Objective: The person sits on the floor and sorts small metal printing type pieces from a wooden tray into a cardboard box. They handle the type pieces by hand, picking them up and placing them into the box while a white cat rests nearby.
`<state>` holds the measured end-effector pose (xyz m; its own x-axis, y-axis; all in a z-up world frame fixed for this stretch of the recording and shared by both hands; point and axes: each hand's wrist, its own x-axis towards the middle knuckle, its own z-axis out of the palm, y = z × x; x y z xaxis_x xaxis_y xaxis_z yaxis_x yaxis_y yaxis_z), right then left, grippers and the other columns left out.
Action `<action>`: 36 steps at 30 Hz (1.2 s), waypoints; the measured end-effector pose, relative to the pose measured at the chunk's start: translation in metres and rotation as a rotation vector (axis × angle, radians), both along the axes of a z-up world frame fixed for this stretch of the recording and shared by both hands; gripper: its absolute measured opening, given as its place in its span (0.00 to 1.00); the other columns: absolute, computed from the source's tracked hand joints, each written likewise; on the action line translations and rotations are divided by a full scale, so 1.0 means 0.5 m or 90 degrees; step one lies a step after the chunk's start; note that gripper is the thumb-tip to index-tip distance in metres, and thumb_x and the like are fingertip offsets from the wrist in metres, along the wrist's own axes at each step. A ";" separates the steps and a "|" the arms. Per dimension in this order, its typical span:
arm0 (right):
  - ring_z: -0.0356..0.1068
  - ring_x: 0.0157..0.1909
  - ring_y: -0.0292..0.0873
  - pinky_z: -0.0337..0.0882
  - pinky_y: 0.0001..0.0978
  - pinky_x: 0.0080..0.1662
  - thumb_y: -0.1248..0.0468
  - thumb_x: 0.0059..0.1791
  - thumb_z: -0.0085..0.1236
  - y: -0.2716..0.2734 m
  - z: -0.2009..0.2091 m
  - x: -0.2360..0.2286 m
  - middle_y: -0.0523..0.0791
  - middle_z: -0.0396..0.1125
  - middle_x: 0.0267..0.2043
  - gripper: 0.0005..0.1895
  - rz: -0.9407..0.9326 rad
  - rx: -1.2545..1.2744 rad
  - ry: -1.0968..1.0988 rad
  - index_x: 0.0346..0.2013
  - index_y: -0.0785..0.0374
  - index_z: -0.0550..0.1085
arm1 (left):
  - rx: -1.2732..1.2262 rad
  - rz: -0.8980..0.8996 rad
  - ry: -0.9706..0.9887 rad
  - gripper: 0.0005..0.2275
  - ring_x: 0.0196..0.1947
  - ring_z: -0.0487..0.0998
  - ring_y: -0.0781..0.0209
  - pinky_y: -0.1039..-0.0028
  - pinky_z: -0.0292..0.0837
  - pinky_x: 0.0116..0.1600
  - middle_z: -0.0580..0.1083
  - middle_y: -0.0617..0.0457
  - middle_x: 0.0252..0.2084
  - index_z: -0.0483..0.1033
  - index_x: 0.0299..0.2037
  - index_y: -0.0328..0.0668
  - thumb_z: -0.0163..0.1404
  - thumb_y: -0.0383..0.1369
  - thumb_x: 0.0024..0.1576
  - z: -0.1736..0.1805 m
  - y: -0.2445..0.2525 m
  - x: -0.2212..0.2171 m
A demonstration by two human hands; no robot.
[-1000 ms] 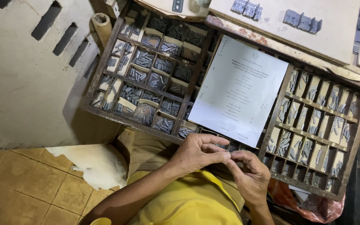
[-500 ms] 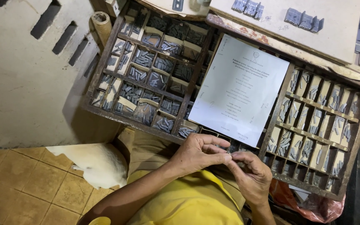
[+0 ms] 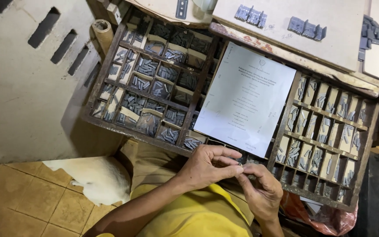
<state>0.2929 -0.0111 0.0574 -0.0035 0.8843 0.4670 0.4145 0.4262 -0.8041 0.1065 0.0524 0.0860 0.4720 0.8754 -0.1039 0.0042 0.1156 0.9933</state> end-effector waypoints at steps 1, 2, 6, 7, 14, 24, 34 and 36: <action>0.76 0.39 0.40 0.79 0.26 0.46 0.74 0.47 0.64 -0.002 0.000 0.000 0.48 0.75 0.37 0.08 -0.012 -0.008 -0.009 0.39 0.67 0.76 | 0.016 0.006 -0.009 0.18 0.42 0.86 0.66 0.77 0.83 0.54 0.84 0.51 0.40 0.83 0.49 0.42 0.61 0.41 0.51 0.001 -0.001 0.000; 0.76 0.39 0.40 0.78 0.27 0.47 0.74 0.47 0.64 -0.003 0.001 0.000 0.48 0.74 0.37 0.08 -0.025 -0.014 -0.017 0.39 0.67 0.76 | 0.032 0.012 -0.018 0.17 0.43 0.86 0.66 0.77 0.83 0.55 0.84 0.50 0.40 0.83 0.48 0.40 0.61 0.39 0.51 0.003 -0.002 0.000; 0.76 0.43 0.39 0.77 0.28 0.48 0.72 0.49 0.60 -0.012 0.036 -0.001 0.47 0.75 0.41 0.07 -0.032 -0.089 -0.001 0.42 0.66 0.78 | 0.158 0.039 -0.001 0.15 0.43 0.87 0.64 0.80 0.84 0.52 0.84 0.48 0.43 0.82 0.49 0.38 0.60 0.34 0.54 -0.015 -0.012 0.000; 0.77 0.43 0.38 0.76 0.26 0.48 0.70 0.49 0.60 -0.018 0.032 0.009 0.47 0.77 0.41 0.07 -0.066 -0.155 0.014 0.41 0.65 0.80 | 0.333 0.030 0.060 0.11 0.33 0.81 0.64 0.77 0.78 0.40 0.80 0.50 0.36 0.79 0.50 0.38 0.57 0.28 0.57 -0.029 -0.019 0.001; 0.86 0.35 0.30 0.81 0.19 0.45 0.59 0.45 0.69 0.030 0.093 -0.021 0.38 0.90 0.33 0.09 -0.223 -0.598 0.014 0.36 0.54 0.91 | 0.519 -0.203 0.178 0.21 0.25 0.70 0.54 0.61 0.69 0.30 0.69 0.48 0.29 0.67 0.66 0.28 0.44 0.39 0.71 0.066 -0.005 -0.028; 0.82 0.26 0.32 0.86 0.20 0.31 0.63 0.45 0.63 0.141 0.200 0.061 0.40 0.80 0.26 0.03 -0.331 0.040 -0.187 0.27 0.55 0.81 | 0.528 0.045 0.277 0.29 0.58 0.80 0.51 0.57 0.75 0.61 0.75 0.49 0.63 0.69 0.68 0.47 0.65 0.40 0.56 -0.043 0.063 -0.042; 0.74 0.35 0.38 0.77 0.28 0.35 0.63 0.51 0.58 0.368 0.349 0.096 0.44 0.76 0.37 0.06 -0.320 0.019 -0.216 0.40 0.60 0.80 | 0.507 0.172 0.273 0.25 0.62 0.76 0.59 0.57 0.67 0.68 0.77 0.59 0.62 0.70 0.67 0.53 0.59 0.35 0.59 -0.250 0.085 -0.071; 0.75 0.37 0.38 0.78 0.28 0.38 0.63 0.51 0.58 0.375 0.342 0.091 0.43 0.76 0.37 0.05 -0.319 0.014 -0.228 0.39 0.59 0.80 | 0.507 0.137 0.292 0.25 0.63 0.75 0.58 0.56 0.66 0.68 0.76 0.60 0.63 0.67 0.69 0.54 0.57 0.36 0.60 -0.276 0.089 -0.074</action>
